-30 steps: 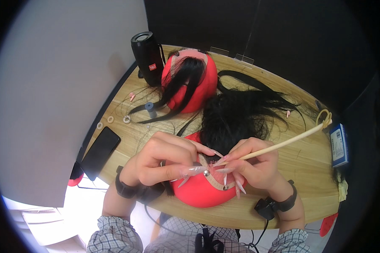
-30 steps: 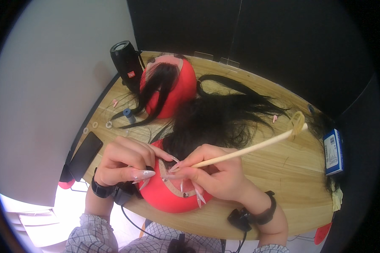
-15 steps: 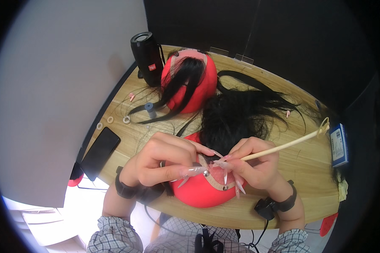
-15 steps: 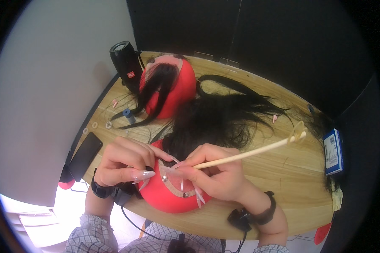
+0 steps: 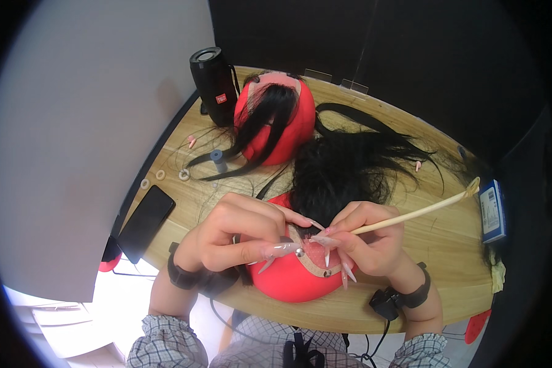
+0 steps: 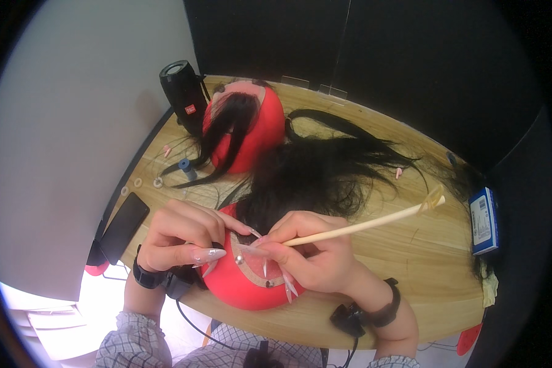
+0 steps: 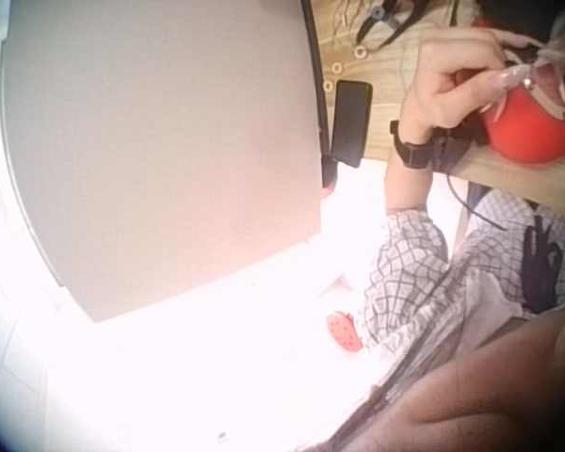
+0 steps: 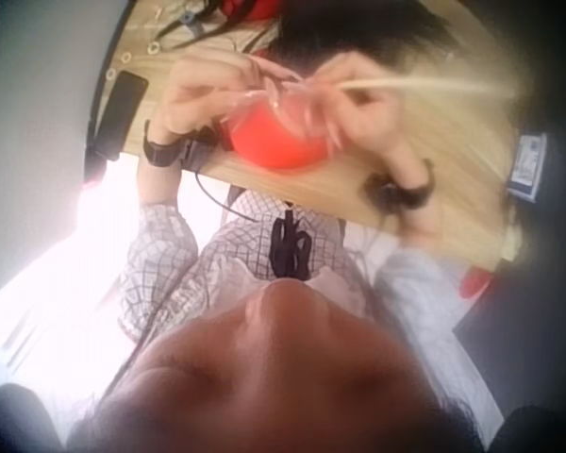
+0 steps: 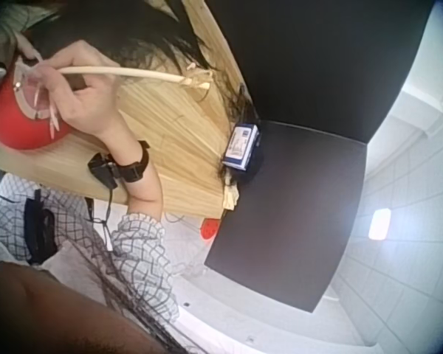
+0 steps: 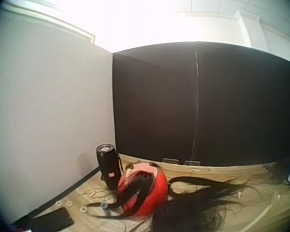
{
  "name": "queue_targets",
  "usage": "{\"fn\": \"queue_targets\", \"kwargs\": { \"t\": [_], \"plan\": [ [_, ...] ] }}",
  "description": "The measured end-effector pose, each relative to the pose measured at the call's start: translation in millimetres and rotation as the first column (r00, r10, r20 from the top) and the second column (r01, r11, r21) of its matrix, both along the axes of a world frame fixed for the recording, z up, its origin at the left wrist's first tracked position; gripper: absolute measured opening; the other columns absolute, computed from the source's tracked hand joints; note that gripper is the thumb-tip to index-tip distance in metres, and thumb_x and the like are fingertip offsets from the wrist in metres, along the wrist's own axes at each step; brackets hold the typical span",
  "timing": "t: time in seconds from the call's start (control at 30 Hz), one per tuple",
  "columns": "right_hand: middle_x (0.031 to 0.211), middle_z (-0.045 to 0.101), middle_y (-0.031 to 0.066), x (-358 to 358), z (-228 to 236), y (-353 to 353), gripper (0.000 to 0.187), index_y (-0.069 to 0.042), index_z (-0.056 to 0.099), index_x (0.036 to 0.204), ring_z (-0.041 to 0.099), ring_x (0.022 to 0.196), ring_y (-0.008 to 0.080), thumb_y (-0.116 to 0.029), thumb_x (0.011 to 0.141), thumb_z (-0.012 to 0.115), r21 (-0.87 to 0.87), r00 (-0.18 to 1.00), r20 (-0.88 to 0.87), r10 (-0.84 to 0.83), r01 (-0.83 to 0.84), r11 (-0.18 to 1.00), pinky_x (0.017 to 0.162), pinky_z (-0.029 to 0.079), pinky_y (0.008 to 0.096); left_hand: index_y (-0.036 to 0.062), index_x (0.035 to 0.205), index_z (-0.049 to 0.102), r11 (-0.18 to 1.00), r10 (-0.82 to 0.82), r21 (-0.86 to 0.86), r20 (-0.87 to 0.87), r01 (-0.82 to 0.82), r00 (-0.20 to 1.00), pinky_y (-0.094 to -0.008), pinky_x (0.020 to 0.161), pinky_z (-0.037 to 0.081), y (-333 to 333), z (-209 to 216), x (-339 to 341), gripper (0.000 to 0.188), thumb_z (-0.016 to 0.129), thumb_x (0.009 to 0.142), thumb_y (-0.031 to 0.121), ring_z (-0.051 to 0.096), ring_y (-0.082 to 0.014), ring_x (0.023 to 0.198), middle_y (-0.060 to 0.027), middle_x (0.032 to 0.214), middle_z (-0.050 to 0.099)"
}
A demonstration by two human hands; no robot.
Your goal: Manually attaching hair strands to a wig base using a small tool.
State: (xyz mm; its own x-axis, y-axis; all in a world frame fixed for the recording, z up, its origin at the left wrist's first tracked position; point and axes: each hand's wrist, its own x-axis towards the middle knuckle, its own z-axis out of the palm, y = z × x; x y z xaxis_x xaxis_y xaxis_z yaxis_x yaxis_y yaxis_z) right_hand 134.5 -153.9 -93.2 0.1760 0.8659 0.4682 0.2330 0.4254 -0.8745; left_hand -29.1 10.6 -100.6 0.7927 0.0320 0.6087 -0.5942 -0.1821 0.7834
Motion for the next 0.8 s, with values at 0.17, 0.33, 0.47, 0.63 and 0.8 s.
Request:
{"fn": "queue_targets", "kwargs": {
  "t": [0.17, 0.33, 0.47, 0.63, 0.8],
  "plan": [
    [0.073, 0.065, 0.0092, -1.0, 0.9, 0.0, 0.003, 0.003, 0.064, 0.08, 0.063, 0.055, 0.009, 0.005, 0.083, 0.063, -0.026, 1.0, -0.029, 0.013, -0.014, 1.0, 0.045, 0.046, 0.0191, -0.0048, 0.068, 0.059, 1.0, 0.002, 0.004, 0.003, -0.002, 1.0, -0.0509, 0.087, 0.05, 0.8, -0.1, -0.7, 0.021, 0.059, 0.083, 0.009, 0.06, -0.0284, 0.06, -0.0109, 0.056, 0.053],
    [0.074, 0.066, 0.0096, -1.3, 0.6, 0.4, 0.004, 0.004, 0.062, 0.08, 0.063, 0.055, 0.0089, 0.005, 0.084, 0.062, -0.015, 0.999, -0.039, 0.019, -0.019, 1.0, 0.044, 0.046, 0.0192, -0.0044, 0.068, 0.059, 1.0, 0.013, 0.017, -0.025, -0.012, 1.0, -0.0501, 0.087, 0.05, 0.4, 1.7, -1.4, 0.021, 0.059, 0.083, 0.009, 0.061, -0.0289, 0.062, -0.0107, 0.056, 0.053],
    [0.075, 0.066, 0.0107, 0.8, -1.2, 0.1, 0.003, 0.005, 0.061, 0.082, 0.062, 0.054, 0.0079, 0.004, 0.086, 0.061, 0.002, 1.0, 0.007, 0.024, -0.024, 1.0, 0.043, 0.045, 0.0186, -0.0044, 0.068, 0.059, 1.0, 0.012, 0.024, -0.031, -0.012, 0.999, -0.0501, 0.087, 0.05, 0.6, 1.7, -1.8, 0.021, 0.059, 0.083, 0.009, 0.061, -0.029, 0.062, -0.0105, 0.056, 0.053],
    [0.075, 0.066, 0.0123, -2.1, 0.4, -2.6, 0.004, 0.005, 0.058, 0.084, 0.059, 0.052, 0.007, 0.004, 0.087, 0.06, -0.078, 0.99, -0.136, 0.043, -0.054, 0.996, 0.042, 0.044, 0.0181, -0.0047, 0.068, 0.059, 1.0, 0.004, 0.028, -0.037, -0.003, 0.999, -0.0501, 0.088, 0.05, 2.0, 0.7, -1.9, 0.02, 0.058, 0.083, 0.009, 0.061, -0.0291, 0.062, -0.0106, 0.056, 0.053],
    [0.073, 0.066, 0.0126, -1.9, 6.2, -3.4, 0.006, 0.006, 0.056, 0.085, 0.057, 0.05, 0.0066, 0.002, 0.088, 0.059, -0.192, 0.954, -0.297, 0.043, -0.104, 0.976, 0.042, 0.043, 0.018, -0.0051, 0.069, 0.059, 1.0, 0.001, 0.02, -0.04, 0.0, 0.999, -0.0504, 0.088, 0.05, 0.8, 1.0, -1.2, 0.02, 0.058, 0.083, 0.009, 0.061, -0.0296, 0.062, -0.0109, 0.057, 0.053]
  ]
}}
